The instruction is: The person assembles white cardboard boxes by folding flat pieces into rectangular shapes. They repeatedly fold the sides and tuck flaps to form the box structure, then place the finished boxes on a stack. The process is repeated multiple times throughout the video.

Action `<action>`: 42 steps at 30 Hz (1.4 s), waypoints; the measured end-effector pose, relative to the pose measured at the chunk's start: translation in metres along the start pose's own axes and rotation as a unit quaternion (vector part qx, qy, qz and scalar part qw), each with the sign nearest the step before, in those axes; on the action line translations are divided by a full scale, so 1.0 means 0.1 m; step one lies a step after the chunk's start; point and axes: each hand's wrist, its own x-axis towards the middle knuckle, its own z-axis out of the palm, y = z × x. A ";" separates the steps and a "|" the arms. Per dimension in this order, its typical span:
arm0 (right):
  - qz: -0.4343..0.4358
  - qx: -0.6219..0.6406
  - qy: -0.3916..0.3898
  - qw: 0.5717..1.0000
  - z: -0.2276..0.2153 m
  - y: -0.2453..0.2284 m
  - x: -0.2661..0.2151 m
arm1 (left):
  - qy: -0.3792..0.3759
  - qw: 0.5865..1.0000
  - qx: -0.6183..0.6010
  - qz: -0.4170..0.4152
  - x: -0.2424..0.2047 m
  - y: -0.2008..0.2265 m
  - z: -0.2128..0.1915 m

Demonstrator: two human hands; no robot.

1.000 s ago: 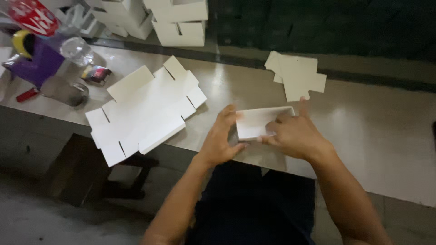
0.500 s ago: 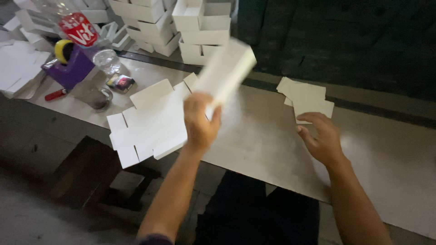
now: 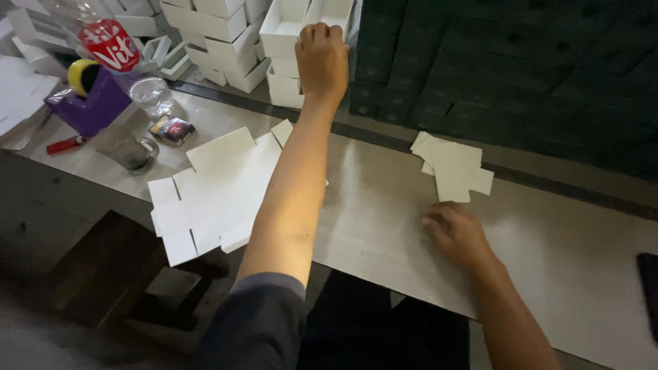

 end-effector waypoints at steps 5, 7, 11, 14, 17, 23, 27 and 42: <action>-0.033 0.019 -0.004 0.999 -0.14 -0.21 -0.02 | -0.084 0.996 0.011 -0.033 -0.05 -0.08 0.08; -0.026 0.011 -0.022 0.999 -0.16 -0.24 -0.05 | -0.103 0.994 0.017 -0.040 -0.18 -0.09 -0.12; 0.072 0.000 -0.041 0.997 -0.26 -0.36 -0.09 | -0.071 0.992 -0.105 0.019 -0.68 -0.11 -0.97; 0.084 0.001 -0.042 0.996 -0.27 -0.39 -0.11 | -0.213 0.963 -0.166 0.014 -1.32 -0.34 -1.63; 0.093 0.007 -0.041 0.995 -0.31 -0.52 -0.11 | -0.433 0.892 -0.115 -0.063 -1.72 -0.52 -2.34; 0.085 -0.024 -0.040 0.995 -0.21 -0.43 -0.06 | -0.590 0.806 0.008 -0.047 -2.12 -0.76 -2.75; 0.111 0.017 -0.018 0.994 -0.22 -0.50 -0.12 | -0.523 0.851 0.043 -0.012 -2.05 -0.77 -2.76; 0.109 0.040 -0.025 0.993 -0.36 -0.70 -0.12 | -0.462 0.870 -0.068 -0.159 -1.54 -1.00 -2.86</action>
